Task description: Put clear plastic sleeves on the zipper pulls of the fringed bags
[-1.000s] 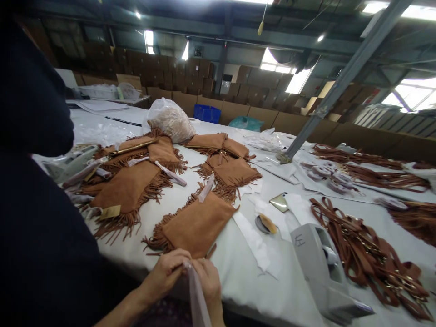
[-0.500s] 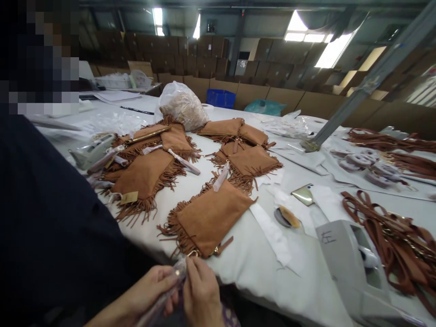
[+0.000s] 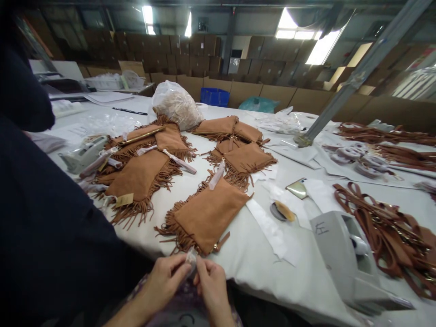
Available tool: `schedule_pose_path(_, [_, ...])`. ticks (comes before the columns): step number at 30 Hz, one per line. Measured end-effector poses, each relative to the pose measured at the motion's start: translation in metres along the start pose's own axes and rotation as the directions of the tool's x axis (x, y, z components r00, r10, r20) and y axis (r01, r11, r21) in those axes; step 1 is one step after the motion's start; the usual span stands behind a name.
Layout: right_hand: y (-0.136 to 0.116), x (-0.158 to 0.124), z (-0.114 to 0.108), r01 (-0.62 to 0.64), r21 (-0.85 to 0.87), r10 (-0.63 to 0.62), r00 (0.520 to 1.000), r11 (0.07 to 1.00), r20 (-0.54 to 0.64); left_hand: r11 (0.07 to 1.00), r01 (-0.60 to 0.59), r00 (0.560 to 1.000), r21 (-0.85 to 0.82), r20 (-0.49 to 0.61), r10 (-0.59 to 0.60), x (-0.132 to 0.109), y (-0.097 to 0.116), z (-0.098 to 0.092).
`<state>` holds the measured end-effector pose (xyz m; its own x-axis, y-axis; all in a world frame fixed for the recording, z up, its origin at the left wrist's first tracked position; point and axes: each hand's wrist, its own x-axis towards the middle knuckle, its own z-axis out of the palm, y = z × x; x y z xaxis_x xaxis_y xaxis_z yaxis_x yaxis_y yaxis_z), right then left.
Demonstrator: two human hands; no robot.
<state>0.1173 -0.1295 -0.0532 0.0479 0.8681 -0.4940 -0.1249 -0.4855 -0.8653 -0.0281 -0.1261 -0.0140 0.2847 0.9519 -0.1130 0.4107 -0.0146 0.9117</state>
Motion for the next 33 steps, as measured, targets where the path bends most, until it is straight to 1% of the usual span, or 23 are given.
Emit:
schedule_pose_path(2, [-0.001, -0.004, -0.008, 0.000, 0.007, 0.000, 1.000, 1.000, -0.003, 0.990, -0.082, 0.996, 0.116, -0.034, 0.087, -0.010, 0.003, 0.005])
schedule_pose_path(4, [0.003, -0.006, -0.012, -0.038, 0.053, 0.037, 0.999, 0.998, 0.020, 0.983, -0.095, 0.993, 0.160, -0.048, 0.103, -0.022, -0.002, 0.009])
schedule_pose_path(5, [0.006, -0.007, -0.011, -0.072, 0.088, 0.068, 0.996, 0.993, 0.055, 0.987, -0.069, 0.996, 0.146, -0.053, 0.077, -0.026, -0.005, 0.011])
schedule_pose_path(6, [0.009, -0.007, -0.009, -0.114, 0.133, 0.102, 0.990, 0.985, 0.095, 0.994, -0.022, 0.998, 0.105, -0.052, 0.028, -0.030, -0.008, 0.012])
schedule_pose_path(7, [0.012, -0.007, -0.006, -0.156, 0.189, 0.134, 0.983, 0.969, 0.124, 0.998, 0.046, 0.998, 0.031, -0.043, -0.045, -0.032, -0.009, 0.013])
schedule_pose_path(8, [0.014, -0.008, -0.002, -0.191, 0.259, 0.159, 0.977, 0.947, 0.141, 0.987, 0.137, 0.990, -0.079, -0.017, -0.138, -0.033, -0.010, 0.013])
schedule_pose_path(9, [0.014, -0.009, 0.002, -0.215, 0.343, 0.174, 0.974, 0.914, 0.144, 0.947, 0.235, 0.972, -0.217, 0.028, -0.235, -0.032, -0.008, 0.012])
schedule_pose_path(10, [0.013, -0.011, 0.005, -0.236, 0.431, 0.190, 0.971, 0.871, 0.148, 0.874, 0.323, 0.946, -0.363, 0.087, -0.313, -0.031, -0.006, 0.011])
schedule_pose_path(11, [0.011, -0.013, 0.008, -0.259, 0.512, 0.205, 0.966, 0.819, 0.160, 0.780, 0.386, 0.920, -0.493, 0.150, -0.361, -0.029, -0.003, 0.009])
schedule_pose_path(12, [0.008, -0.016, 0.009, -0.283, 0.574, 0.217, 0.959, 0.768, 0.182, 0.686, 0.421, 0.904, -0.594, 0.208, -0.374, -0.027, 0.001, 0.006])
schedule_pose_path(13, [0.004, -0.018, 0.009, -0.310, 0.613, 0.224, 0.951, 0.727, 0.216, 0.615, 0.431, 0.899, -0.660, 0.253, -0.358, -0.025, 0.004, 0.004])
schedule_pose_path(14, [0.001, -0.019, 0.009, -0.331, 0.628, 0.226, 0.943, 0.705, 0.243, 0.580, 0.424, 0.903, -0.695, 0.281, -0.324, -0.023, 0.007, 0.002])
schedule_pose_path(15, [-0.002, -0.020, 0.008, -0.336, 0.622, 0.228, 0.941, 0.707, 0.249, 0.584, 0.411, 0.911, -0.700, 0.294, -0.289, -0.022, 0.008, 0.000])
schedule_pose_path(17, [-0.002, -0.017, 0.005, -0.313, 0.549, 0.238, 0.949, 0.775, 0.204, 0.665, 0.388, 0.921, -0.638, 0.289, -0.260, -0.021, 0.007, -0.002])
schedule_pose_path(19, [0.001, -0.011, 0.003, -0.278, 0.451, 0.243, 0.960, 0.848, 0.135, 0.766, 0.371, 0.928, -0.526, 0.249, -0.278, -0.021, 0.002, -0.002])
schedule_pose_path(21, [0.006, -0.006, 0.002, -0.254, 0.401, 0.238, 0.967, 0.880, 0.091, 0.821, 0.364, 0.930, -0.440, 0.218, -0.295, -0.022, -0.006, 0.001])
schedule_pose_path(24, [0.008, -0.006, 0.003, -0.202, 0.419, 0.191, 0.979, 0.885, 0.069, 0.836, 0.363, 0.931, -0.412, 0.204, -0.304, -0.018, -0.016, 0.009])
schedule_pose_path(27, [0.003, -0.011, 0.003, -0.136, 0.408, 0.108, 0.990, 0.903, 0.090, 0.851, 0.346, 0.938, -0.395, 0.128, -0.322, -0.009, -0.020, 0.017])
schedule_pose_path(30, [0.001, -0.013, -0.001, -0.094, 0.329, 0.059, 0.991, 0.940, 0.117, 0.882, 0.281, 0.956, -0.377, 0.034, -0.290, 0.001, -0.017, 0.022])
schedule_pose_path(33, [0.008, -0.013, -0.007, -0.103, 0.287, 0.077, 0.992, 0.952, 0.103, 0.890, 0.247, 0.966, -0.384, 0.028, -0.256, 0.003, -0.008, 0.020])
